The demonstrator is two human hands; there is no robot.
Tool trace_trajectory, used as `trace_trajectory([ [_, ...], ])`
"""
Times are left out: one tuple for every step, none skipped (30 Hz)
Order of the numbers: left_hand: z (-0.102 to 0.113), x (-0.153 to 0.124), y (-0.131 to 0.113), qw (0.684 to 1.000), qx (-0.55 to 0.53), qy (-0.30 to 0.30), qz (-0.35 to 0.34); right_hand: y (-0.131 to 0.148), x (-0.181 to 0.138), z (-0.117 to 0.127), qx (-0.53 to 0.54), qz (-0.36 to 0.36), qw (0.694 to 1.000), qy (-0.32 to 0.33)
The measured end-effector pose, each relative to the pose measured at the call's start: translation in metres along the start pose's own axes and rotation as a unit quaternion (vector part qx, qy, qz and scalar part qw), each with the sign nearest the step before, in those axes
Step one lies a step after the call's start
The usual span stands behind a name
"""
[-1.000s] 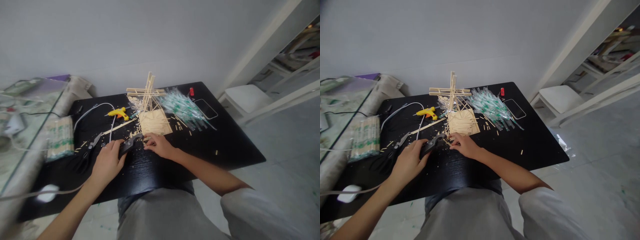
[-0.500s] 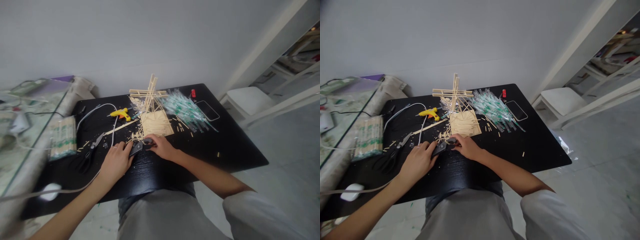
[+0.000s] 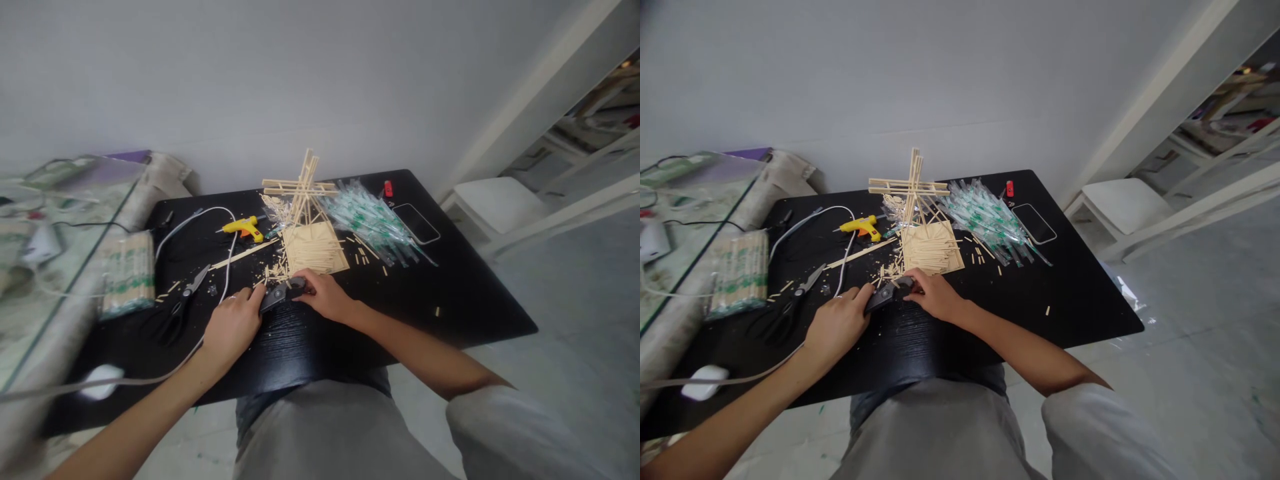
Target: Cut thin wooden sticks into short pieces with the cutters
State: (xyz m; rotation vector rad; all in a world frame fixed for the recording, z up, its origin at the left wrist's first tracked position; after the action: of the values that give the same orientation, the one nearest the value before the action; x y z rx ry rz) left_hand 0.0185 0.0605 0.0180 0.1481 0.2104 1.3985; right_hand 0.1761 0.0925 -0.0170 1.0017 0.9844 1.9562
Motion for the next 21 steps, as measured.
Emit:
trace_trajectory([
  [0.0,0.0,0.001,1.0,-0.003,-0.008,-0.004,-0.001,0.0,0.0,0.014,-0.003,1.0,-0.003],
  [0.001,0.001,0.002,1.0,-0.009,-0.02,-0.008,-0.001,0.0,0.001,0.031,-0.006,1.0,-0.005],
  [0.003,0.002,0.003,0.999,-0.02,-0.034,-0.011,-0.002,0.001,0.003,0.047,-0.008,0.999,-0.008],
  [0.005,0.004,0.005,0.998,-0.034,-0.049,-0.009,-0.003,0.001,0.007,0.059,-0.01,0.998,-0.01],
  [0.008,0.007,0.009,0.997,-0.051,-0.064,0.001,-0.004,0.003,0.012,0.066,-0.01,0.998,-0.013],
  [0.011,0.01,0.014,0.995,-0.07,-0.076,0.016,-0.005,0.004,0.019,0.064,-0.01,0.998,-0.023],
  [0.015,0.014,0.021,0.992,-0.087,-0.086,0.039,-0.005,0.005,0.026,0.046,-0.008,0.999,-0.026],
  [0.018,0.018,0.027,0.988,-0.104,-0.097,0.063,-0.005,0.007,0.035,0.021,-0.006,0.999,-0.037],
  [0.022,0.022,0.031,0.984,-0.118,-0.104,0.078,-0.005,0.008,0.042,-0.006,-0.004,0.999,-0.04],
  [0.025,0.025,0.035,0.981,-0.132,-0.112,0.091,-0.005,0.009,0.047,-0.028,-0.003,0.999,-0.032],
  [0.028,0.028,0.036,0.977,-0.149,-0.119,0.092,-0.004,0.01,0.049,-0.047,-0.001,0.999,-0.017],
  [0.031,0.03,0.036,0.974,-0.166,-0.126,0.093,-0.004,0.01,0.048,-0.065,-0.001,0.998,0.006],
  [0.034,0.033,0.035,0.97,-0.183,-0.133,0.092,-0.004,0.01,0.046,-0.08,0.0,0.996,0.031],
  [0.035,0.034,0.034,0.967,-0.197,-0.136,0.09,-0.003,0.009,0.043,-0.094,0.004,0.994,0.054],
  [0.035,0.036,0.032,0.965,-0.207,-0.134,0.091,-0.002,0.008,0.039,-0.107,0.009,0.992,0.072],
  [0.033,0.038,0.03,0.964,-0.213,-0.127,0.092,-0.001,0.007,0.036,-0.12,0.016,0.989,0.087],
  [0.031,0.04,0.027,0.965,-0.216,-0.115,0.092,0.0,0.006,0.033,-0.134,0.022,0.986,0.099],
  [0.028,0.041,0.024,0.967,-0.216,-0.1,0.088,0.0,0.005,0.03,-0.15,0.027,0.982,0.107],
  [0.024,0.043,0.02,0.969,-0.216,-0.084,0.08,0.0,0.004,0.028,-0.168,0.03,0.979,0.115],
  [0.02,0.044,0.017,0.971,-0.218,-0.068,0.068,0.0,0.003,0.027,-0.187,0.03,0.975,0.12],
  [0.017,0.044,0.013,0.972,-0.222,-0.055,0.054,0.0,0.003,0.026,-0.206,0.03,0.97,0.121],
])
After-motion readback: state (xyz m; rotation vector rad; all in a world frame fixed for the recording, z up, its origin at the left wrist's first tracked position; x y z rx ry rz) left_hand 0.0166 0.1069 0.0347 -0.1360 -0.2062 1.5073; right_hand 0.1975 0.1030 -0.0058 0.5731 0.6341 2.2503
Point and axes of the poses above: each hand's wrist, its own x-axis towards the middle knuckle, its own z-axis out of the back of the hand, y = z × x, the point moved 9 cm from there along x, towards the middle knuckle, and after that the axes turned 10 degrees about z, right-handed, at the moved point
